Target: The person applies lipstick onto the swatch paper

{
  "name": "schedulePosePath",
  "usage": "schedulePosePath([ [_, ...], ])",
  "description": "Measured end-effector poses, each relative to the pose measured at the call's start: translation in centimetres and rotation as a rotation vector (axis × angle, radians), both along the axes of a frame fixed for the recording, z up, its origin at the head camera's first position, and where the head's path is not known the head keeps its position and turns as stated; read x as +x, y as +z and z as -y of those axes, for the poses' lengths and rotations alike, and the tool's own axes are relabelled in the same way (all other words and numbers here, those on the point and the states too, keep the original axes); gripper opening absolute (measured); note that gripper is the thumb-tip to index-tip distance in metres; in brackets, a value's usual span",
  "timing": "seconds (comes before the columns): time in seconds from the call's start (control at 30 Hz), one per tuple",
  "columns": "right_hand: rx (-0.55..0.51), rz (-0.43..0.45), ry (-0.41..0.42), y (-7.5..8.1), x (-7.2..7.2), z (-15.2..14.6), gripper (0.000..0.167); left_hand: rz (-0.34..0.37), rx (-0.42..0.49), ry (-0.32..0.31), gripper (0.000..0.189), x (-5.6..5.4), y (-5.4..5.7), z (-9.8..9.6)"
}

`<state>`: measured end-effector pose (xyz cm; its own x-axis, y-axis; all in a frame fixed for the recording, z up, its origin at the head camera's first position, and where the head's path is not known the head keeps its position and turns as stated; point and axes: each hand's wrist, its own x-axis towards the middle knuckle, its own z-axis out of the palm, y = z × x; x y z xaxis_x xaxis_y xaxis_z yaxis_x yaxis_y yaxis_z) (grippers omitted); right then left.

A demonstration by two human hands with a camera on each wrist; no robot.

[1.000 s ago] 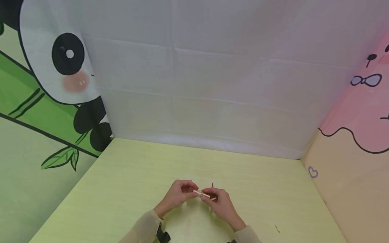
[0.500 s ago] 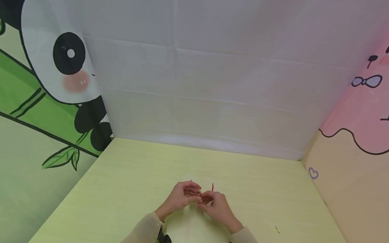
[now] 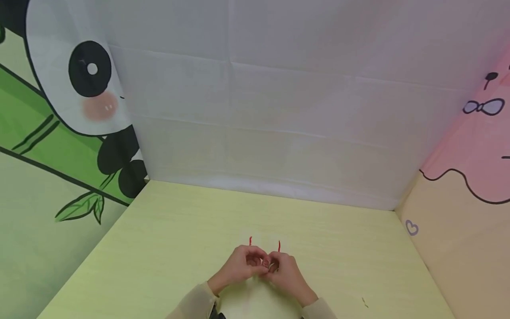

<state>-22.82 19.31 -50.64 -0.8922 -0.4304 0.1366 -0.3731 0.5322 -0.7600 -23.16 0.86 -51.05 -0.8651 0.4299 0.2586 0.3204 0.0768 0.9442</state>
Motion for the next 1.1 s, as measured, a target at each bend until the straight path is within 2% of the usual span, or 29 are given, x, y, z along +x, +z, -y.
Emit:
schedulePosePath([
  [0.47,0.036,-0.017,0.003,-0.43,0.07,0.00,0.022,0.000,-0.044,0.017,0.016,0.01,-0.79,0.07],
  [0.87,0.013,0.056,0.023,-0.30,0.06,-0.14,0.020,0.038,-0.070,0.047,0.018,0.14,-0.81,0.14],
  [1.1,0.022,0.061,0.016,-0.29,0.11,-0.20,0.022,0.055,-0.104,0.069,0.022,0.17,-0.80,0.00],
])
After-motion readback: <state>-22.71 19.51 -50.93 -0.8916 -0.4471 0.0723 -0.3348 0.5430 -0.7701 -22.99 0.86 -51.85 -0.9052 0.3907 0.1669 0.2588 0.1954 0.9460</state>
